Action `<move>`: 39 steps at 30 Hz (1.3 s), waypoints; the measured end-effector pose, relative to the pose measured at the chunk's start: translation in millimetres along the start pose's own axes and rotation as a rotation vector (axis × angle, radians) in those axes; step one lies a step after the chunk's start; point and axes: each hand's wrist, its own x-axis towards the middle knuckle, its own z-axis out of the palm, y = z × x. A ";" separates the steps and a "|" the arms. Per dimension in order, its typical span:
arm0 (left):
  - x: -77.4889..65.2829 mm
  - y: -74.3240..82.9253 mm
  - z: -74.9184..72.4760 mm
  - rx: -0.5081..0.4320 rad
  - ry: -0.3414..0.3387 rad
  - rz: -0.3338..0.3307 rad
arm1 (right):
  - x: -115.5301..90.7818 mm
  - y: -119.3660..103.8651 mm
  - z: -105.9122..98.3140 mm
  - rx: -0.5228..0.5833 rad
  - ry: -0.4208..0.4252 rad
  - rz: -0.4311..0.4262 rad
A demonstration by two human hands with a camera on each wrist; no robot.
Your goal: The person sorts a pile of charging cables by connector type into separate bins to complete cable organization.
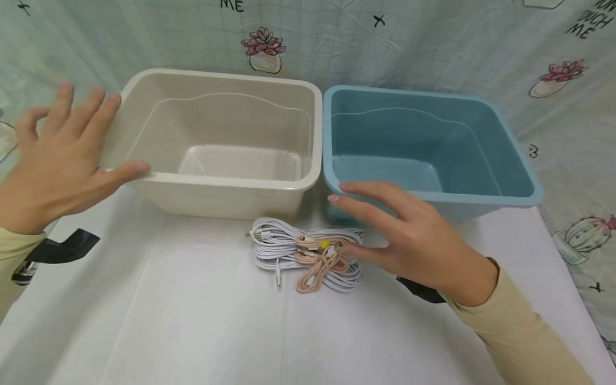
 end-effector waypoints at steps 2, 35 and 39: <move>1.2 1.0 1.6 -0.008 -0.011 0.003 | 0.9 -4.3 3.9 0.002 -0.015 -0.033; -3.0 -2.0 10.4 -0.090 -0.120 -0.039 | -14.4 -10.3 60.3 0.194 -0.289 0.029; -2.4 -2.0 10.7 -0.138 -0.108 -0.043 | -16.3 -9.2 64.3 0.187 -0.296 0.020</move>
